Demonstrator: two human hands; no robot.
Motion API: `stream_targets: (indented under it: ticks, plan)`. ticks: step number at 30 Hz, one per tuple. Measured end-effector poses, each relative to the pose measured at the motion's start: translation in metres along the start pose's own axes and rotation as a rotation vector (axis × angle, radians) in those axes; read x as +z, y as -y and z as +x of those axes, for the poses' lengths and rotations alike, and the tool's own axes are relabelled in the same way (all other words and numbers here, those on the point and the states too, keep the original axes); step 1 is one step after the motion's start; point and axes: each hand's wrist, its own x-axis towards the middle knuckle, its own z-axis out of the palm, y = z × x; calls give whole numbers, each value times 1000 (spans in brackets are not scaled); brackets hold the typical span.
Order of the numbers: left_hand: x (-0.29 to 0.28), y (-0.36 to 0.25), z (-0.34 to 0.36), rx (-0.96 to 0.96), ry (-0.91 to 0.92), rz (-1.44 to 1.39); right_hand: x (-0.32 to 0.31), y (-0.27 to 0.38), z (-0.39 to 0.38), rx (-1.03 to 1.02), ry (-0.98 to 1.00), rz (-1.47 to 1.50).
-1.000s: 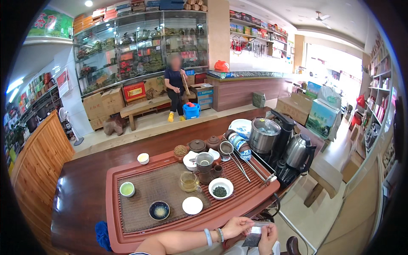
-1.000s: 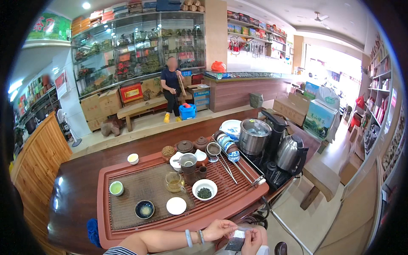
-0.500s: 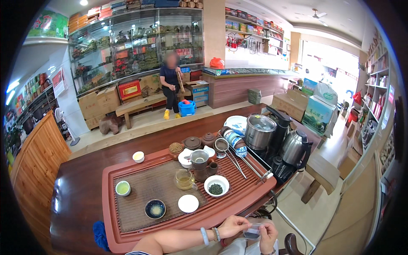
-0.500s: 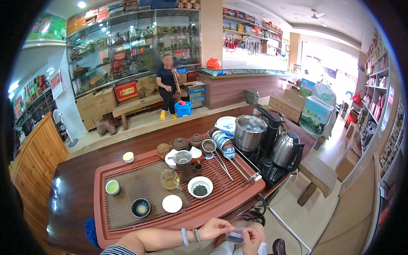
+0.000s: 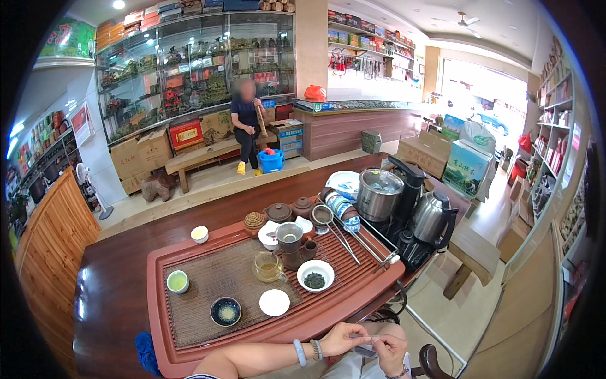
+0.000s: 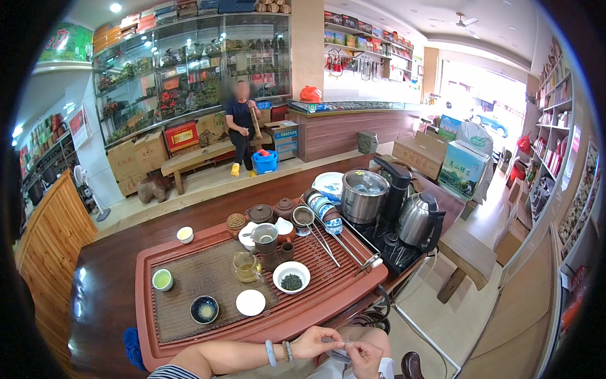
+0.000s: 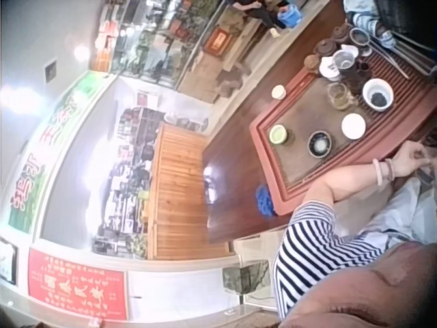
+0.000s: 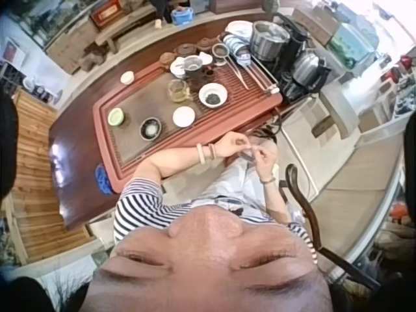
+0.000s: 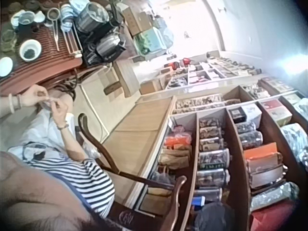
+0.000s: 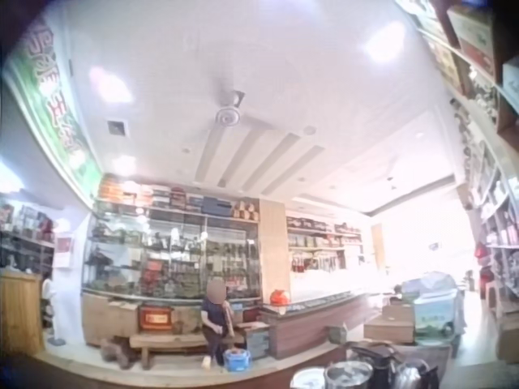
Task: The person prepares tea by pouring hot water from a kettle into a teapot and cups, then adds tea leaves from a plastic bag into a small bowl. The person handles the kettle, teapot, cups, and tea leaves throughout the process.
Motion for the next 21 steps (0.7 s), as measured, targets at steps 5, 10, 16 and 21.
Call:
stream_targets:
  ticks: [5, 10, 16, 21]
  plan:
    - [-2, -8, 0, -67, 79, -6, -13, -12, -2, 31, 28, -45]
    - [-7, -3, 2, -108, 58, 50, -19, -17, 8, -43, -114, -75]
    - [0, -15, 5, -62, 58, 19, -43, -9, 4, -1, -101, -49]
    - [-5, -10, -3, -50, 50, 205, -40, -15, 0, 46, -101, -43]
